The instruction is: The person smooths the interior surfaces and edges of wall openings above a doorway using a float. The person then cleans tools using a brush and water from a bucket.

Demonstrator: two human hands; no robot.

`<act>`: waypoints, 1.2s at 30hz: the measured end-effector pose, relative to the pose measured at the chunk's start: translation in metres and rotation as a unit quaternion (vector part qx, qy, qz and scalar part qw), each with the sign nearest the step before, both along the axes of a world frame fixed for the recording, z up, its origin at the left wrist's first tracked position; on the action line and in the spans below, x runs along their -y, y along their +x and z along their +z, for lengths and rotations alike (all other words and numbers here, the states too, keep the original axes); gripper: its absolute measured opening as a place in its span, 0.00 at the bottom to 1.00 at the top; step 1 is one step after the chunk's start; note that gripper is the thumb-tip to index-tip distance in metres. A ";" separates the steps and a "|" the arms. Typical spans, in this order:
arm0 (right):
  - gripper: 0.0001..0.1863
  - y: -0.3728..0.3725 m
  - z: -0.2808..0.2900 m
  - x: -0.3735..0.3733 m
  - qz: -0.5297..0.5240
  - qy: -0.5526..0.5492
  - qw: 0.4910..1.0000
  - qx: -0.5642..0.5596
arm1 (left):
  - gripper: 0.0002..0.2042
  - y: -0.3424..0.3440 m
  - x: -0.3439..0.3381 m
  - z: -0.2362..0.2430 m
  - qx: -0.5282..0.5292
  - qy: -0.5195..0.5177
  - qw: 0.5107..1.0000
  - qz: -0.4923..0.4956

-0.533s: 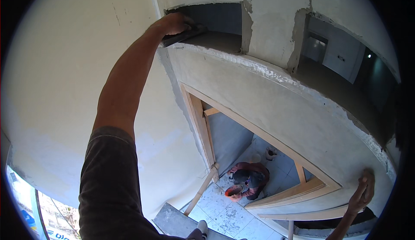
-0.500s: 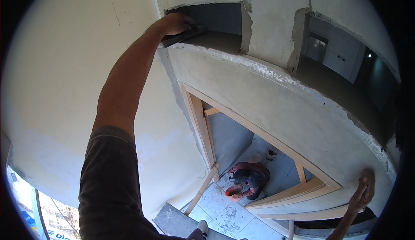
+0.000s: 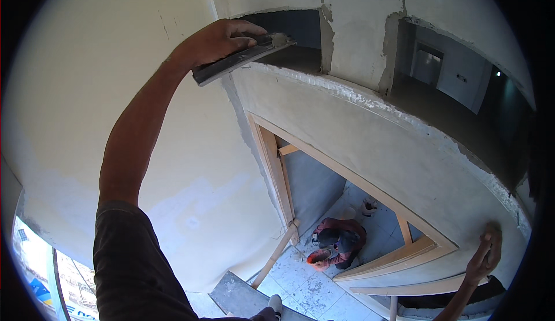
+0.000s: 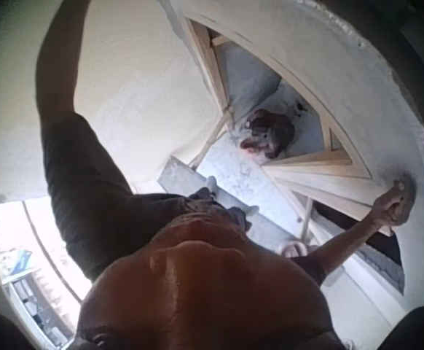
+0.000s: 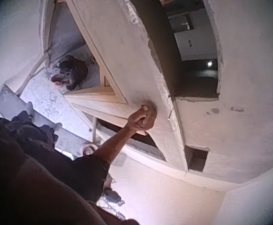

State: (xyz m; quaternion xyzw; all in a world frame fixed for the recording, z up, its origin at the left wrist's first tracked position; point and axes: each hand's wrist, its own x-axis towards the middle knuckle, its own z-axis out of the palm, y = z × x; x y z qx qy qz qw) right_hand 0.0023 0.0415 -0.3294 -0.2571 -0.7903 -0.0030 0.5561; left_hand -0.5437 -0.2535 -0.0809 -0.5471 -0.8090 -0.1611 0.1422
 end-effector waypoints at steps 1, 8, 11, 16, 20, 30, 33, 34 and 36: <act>0.15 -0.001 -0.001 0.000 -0.001 0.004 1.000 -0.003 | 0.18 0.007 0.008 0.008 0.030 0.009 0.999 0.040; 0.15 0.007 -0.002 -0.005 0.026 -0.010 0.999 0.030 | 0.17 -0.044 0.010 -0.003 -0.038 0.018 0.993 0.107; 0.14 0.005 -0.002 -0.003 0.009 -0.013 0.999 0.033 | 0.16 -0.059 -0.010 -0.001 -0.021 -0.016 0.991 0.128; 0.15 0.001 0.001 0.002 -0.001 0.001 1.000 0.012 | 0.17 -0.086 -0.048 -0.004 -0.072 -0.041 0.992 0.093; 0.14 0.006 0.000 -0.003 0.006 0.012 0.999 0.030 | 0.18 -0.108 -0.073 -0.009 -0.106 -0.065 0.989 0.079; 0.15 -0.007 0.006 0.007 -0.009 0.017 1.000 0.006 | 0.20 -0.086 -0.104 -0.009 -0.169 -0.154 0.966 0.116; 0.13 -0.006 0.002 0.005 0.001 -0.011 1.000 -0.007 | 0.19 -0.066 -0.101 -0.012 -0.166 -0.102 0.978 0.075; 0.12 -0.006 0.002 0.004 0.009 -0.007 1.000 -0.011 | 0.18 -0.056 -0.098 -0.011 -0.160 -0.095 0.981 0.059; 0.12 -0.010 0.004 0.005 0.018 -0.006 1.000 -0.016 | 0.17 -0.040 -0.092 -0.010 -0.155 -0.091 0.983 0.042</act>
